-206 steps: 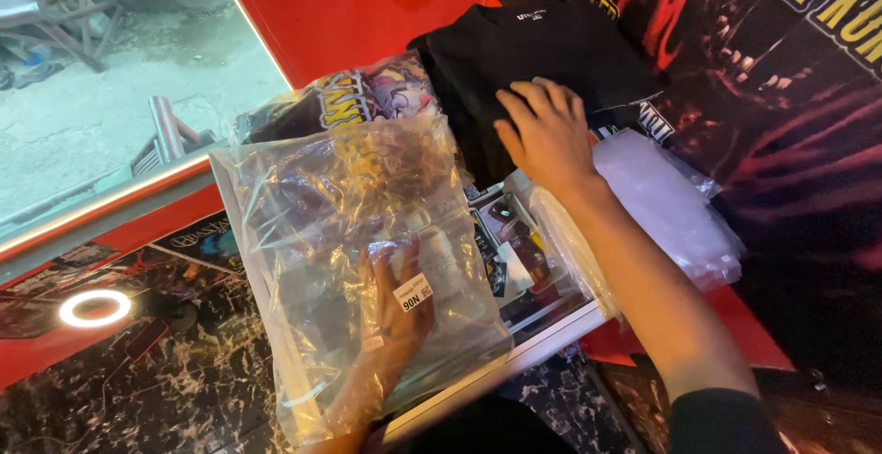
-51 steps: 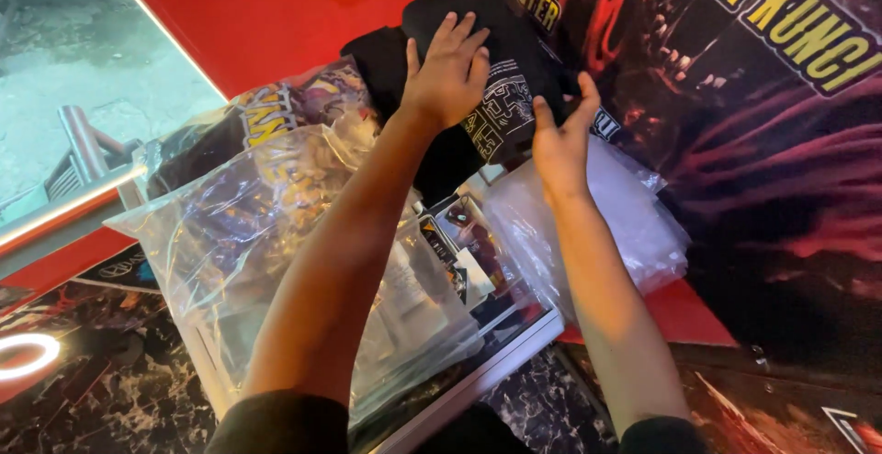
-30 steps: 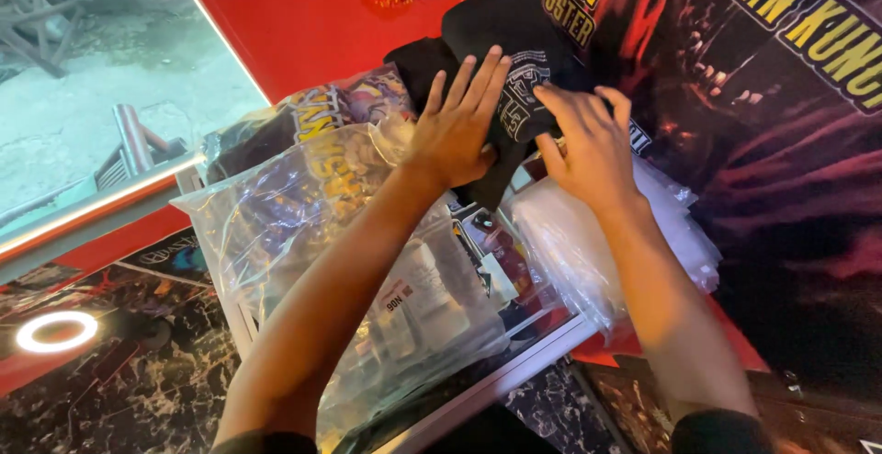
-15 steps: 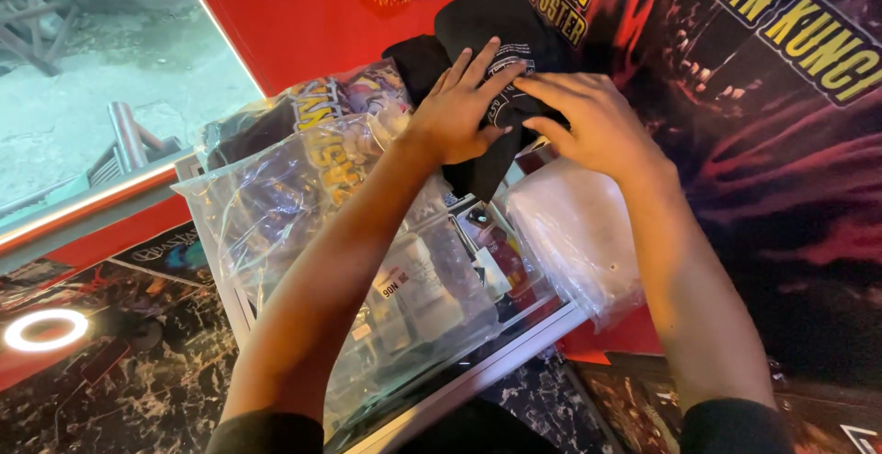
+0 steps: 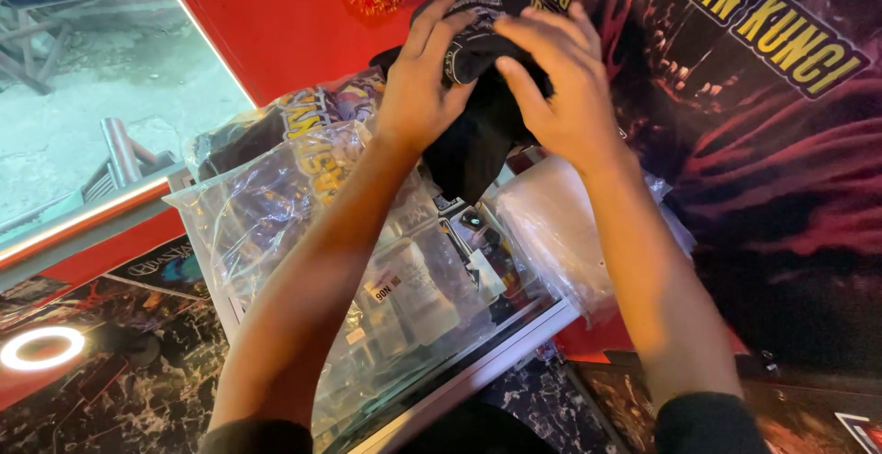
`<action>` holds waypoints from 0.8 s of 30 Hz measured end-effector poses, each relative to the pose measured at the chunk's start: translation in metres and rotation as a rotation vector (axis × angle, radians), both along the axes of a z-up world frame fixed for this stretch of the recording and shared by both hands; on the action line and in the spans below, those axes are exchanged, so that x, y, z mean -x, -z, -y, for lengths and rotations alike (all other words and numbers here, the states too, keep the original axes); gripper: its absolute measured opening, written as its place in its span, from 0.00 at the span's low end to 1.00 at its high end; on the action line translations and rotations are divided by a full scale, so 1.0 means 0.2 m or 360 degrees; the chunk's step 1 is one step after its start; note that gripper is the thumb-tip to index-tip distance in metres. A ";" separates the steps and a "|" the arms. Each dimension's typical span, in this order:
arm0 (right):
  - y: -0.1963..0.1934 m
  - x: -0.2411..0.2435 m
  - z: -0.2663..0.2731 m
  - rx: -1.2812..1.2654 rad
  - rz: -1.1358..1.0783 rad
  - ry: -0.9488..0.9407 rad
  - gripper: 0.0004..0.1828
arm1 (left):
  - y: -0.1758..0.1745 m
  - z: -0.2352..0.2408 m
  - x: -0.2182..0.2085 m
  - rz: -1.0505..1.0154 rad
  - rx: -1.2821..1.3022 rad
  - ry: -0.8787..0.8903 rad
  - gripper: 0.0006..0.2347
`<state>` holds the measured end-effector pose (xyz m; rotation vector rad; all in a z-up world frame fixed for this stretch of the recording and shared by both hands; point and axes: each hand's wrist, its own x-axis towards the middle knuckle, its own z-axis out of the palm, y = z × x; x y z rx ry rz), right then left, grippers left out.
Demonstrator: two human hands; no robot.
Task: Folding t-shirts and placing them into clear plastic bags for packaging
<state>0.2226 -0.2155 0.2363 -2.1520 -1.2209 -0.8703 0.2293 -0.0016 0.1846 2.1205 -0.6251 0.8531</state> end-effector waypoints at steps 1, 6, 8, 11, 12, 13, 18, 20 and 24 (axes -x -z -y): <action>-0.04 0.10 0.00 -0.0282 -0.0026 -0.0022 0.16 | -0.06 0.00 0.06 0.0066 0.0098 -0.0034 0.22; 0.29 0.49 0.07 -0.1820 -0.0940 -0.0128 0.16 | -0.20 0.03 0.47 0.0383 0.0350 -0.0181 0.18; 0.40 0.69 0.07 -0.1718 -0.2468 -0.1261 0.32 | -0.20 0.04 0.65 0.0481 0.0474 -0.0282 0.20; 0.61 0.91 -0.02 -0.1784 -0.3092 -0.1435 0.54 | -0.19 0.13 0.94 0.0237 0.0712 -0.0474 0.19; 0.64 0.92 -0.01 -0.1791 -0.3102 -0.1435 0.54 | -0.14 0.15 1.00 0.0228 0.0707 -0.0479 0.19; 0.68 0.93 0.00 -0.1832 -0.3115 -0.1437 0.53 | -0.10 0.17 1.06 0.0201 0.0856 -0.0364 0.19; 0.79 0.95 0.07 -0.1953 -0.3187 -0.1451 0.51 | 0.18 0.23 1.33 0.0083 0.1319 -0.0278 0.14; 0.84 0.97 0.12 -0.2040 -0.3261 -0.1439 0.49 | 0.23 0.15 1.45 0.0179 0.0627 -0.0194 0.13; 0.98 0.95 0.21 -0.2123 -0.3308 -0.1435 0.48 | 0.40 0.02 1.57 -0.0119 0.0544 0.0097 0.24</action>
